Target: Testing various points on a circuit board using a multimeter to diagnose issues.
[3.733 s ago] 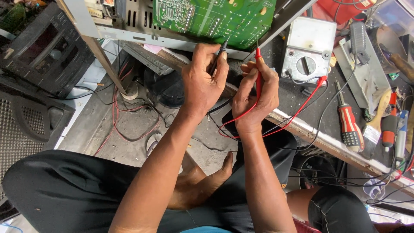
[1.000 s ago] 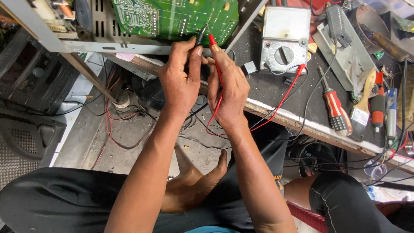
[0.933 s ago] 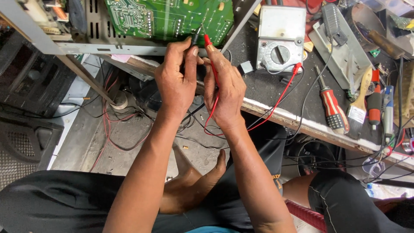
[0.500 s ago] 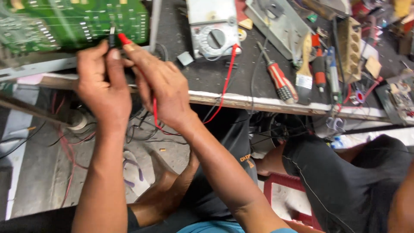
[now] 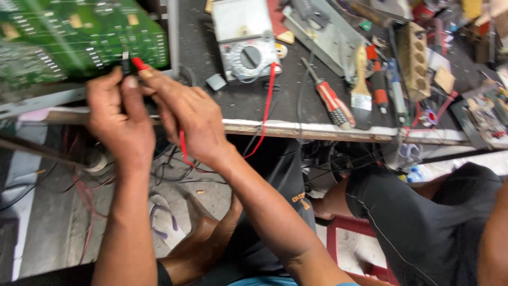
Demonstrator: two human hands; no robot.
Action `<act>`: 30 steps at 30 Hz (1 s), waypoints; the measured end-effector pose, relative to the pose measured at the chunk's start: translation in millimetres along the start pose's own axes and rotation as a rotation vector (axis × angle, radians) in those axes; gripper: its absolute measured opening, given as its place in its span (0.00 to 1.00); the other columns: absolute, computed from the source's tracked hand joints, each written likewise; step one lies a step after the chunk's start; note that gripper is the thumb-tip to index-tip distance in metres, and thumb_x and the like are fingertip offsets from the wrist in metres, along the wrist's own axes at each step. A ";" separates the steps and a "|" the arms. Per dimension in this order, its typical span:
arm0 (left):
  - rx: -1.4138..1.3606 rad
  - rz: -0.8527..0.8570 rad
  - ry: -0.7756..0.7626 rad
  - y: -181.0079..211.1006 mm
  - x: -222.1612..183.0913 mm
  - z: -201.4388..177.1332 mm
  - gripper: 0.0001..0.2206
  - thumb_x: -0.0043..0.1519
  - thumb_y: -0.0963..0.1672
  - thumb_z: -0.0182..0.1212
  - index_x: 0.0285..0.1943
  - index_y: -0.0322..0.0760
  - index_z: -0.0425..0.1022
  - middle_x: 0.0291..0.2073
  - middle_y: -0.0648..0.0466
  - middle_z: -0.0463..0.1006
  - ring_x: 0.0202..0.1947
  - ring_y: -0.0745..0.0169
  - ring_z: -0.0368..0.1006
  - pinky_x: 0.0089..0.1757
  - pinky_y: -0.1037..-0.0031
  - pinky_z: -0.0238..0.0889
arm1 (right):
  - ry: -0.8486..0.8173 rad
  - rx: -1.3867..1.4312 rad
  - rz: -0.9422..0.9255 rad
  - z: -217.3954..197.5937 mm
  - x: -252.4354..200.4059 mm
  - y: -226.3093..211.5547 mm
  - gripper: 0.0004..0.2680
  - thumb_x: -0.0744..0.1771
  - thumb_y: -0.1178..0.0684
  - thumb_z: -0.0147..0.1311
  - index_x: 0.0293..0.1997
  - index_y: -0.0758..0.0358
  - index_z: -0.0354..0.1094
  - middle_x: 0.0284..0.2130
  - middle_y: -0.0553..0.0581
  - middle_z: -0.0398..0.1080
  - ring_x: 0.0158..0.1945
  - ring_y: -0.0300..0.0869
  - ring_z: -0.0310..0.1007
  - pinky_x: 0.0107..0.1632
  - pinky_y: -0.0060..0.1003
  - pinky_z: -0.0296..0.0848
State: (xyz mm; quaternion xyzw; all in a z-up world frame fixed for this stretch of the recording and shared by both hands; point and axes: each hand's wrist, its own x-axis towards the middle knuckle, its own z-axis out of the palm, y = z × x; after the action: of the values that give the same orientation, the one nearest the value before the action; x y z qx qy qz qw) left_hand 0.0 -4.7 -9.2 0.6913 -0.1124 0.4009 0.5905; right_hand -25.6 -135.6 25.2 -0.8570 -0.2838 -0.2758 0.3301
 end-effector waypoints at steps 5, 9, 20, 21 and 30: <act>0.024 -0.015 0.115 -1.3 3.9 1.5 0.07 0.72 0.37 0.56 0.57 0.27 0.74 0.29 0.42 0.82 0.35 0.52 0.82 0.39 0.64 0.73 | 0.290 0.071 -0.184 17.7 14.0 0.3 0.10 0.72 0.61 0.51 0.61 0.63 0.68 0.56 0.58 0.75 0.53 0.48 0.81 0.47 0.36 0.78; 0.047 0.025 0.149 5.8 9.2 1.4 0.05 0.70 0.39 0.60 0.52 0.31 0.77 0.24 0.47 0.83 0.31 0.55 0.84 0.33 0.69 0.75 | 0.291 0.008 -0.204 17.7 15.9 2.8 0.11 0.72 0.61 0.49 0.61 0.64 0.69 0.55 0.58 0.76 0.49 0.49 0.82 0.44 0.38 0.77; 0.023 0.040 0.126 6.9 9.3 2.2 0.05 0.70 0.39 0.60 0.52 0.30 0.77 0.24 0.48 0.83 0.30 0.55 0.83 0.32 0.68 0.76 | 0.288 -0.013 -0.162 18.6 14.2 0.6 0.11 0.71 0.61 0.52 0.60 0.64 0.69 0.54 0.59 0.76 0.50 0.52 0.82 0.44 0.39 0.77; 0.006 0.034 0.123 5.5 9.0 2.8 0.05 0.70 0.39 0.60 0.52 0.30 0.77 0.24 0.47 0.83 0.30 0.55 0.83 0.32 0.69 0.75 | 0.289 -0.013 -0.155 18.5 14.0 0.5 0.10 0.71 0.61 0.52 0.60 0.64 0.69 0.54 0.60 0.76 0.51 0.52 0.82 0.44 0.39 0.77; -0.167 -0.102 0.049 17.1 5.6 -7.5 0.07 0.72 0.39 0.56 0.56 0.30 0.72 0.27 0.43 0.82 0.21 0.62 0.76 0.23 0.78 0.68 | 0.322 0.098 -0.171 9.5 13.4 -6.8 0.10 0.70 0.62 0.51 0.59 0.66 0.69 0.52 0.63 0.76 0.47 0.55 0.83 0.45 0.43 0.79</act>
State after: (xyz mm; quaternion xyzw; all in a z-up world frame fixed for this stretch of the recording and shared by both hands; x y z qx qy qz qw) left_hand -10.3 -0.9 7.0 0.6343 -0.0957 0.3766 0.6683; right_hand -18.2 -120.5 30.9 -0.7574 -0.3124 -0.4222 0.3878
